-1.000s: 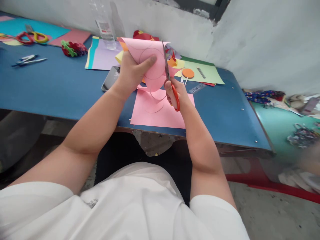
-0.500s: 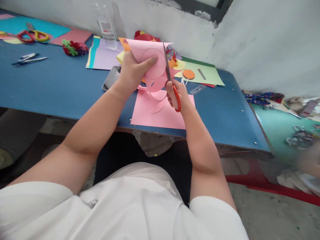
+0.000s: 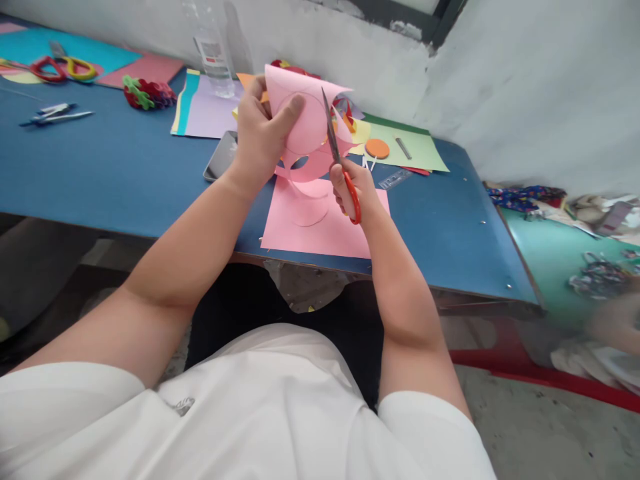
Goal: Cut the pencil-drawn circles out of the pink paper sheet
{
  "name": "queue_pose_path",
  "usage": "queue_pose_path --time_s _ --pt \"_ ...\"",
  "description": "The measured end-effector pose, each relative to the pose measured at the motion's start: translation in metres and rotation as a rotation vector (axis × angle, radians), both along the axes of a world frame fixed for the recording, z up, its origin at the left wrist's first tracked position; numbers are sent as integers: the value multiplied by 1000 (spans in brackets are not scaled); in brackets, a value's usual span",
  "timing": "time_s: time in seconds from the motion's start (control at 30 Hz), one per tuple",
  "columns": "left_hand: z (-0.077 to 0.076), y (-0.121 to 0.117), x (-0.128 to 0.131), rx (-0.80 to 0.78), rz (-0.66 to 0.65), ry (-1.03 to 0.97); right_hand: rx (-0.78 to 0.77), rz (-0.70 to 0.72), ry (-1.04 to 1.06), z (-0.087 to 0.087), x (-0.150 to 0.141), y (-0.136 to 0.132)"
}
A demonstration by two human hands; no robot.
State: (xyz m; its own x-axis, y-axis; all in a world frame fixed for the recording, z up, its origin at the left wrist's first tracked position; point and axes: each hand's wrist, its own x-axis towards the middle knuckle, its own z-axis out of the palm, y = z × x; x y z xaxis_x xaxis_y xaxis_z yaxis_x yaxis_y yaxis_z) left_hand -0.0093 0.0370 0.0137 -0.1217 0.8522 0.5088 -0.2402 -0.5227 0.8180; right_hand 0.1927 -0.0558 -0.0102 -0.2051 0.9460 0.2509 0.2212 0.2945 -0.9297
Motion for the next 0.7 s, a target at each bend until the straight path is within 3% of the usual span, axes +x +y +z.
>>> queue_pose_path --time_s 0.1,0.17,0.7 --pt "-2 -2 0 45 140 -25 7 7 21 2 -3 -1" --pt "-3 -3 -1 66 165 20 13 9 20 3 -5 -2" --pt "-5 24 -4 84 233 15 -7 6 -7 7 -7 -4"
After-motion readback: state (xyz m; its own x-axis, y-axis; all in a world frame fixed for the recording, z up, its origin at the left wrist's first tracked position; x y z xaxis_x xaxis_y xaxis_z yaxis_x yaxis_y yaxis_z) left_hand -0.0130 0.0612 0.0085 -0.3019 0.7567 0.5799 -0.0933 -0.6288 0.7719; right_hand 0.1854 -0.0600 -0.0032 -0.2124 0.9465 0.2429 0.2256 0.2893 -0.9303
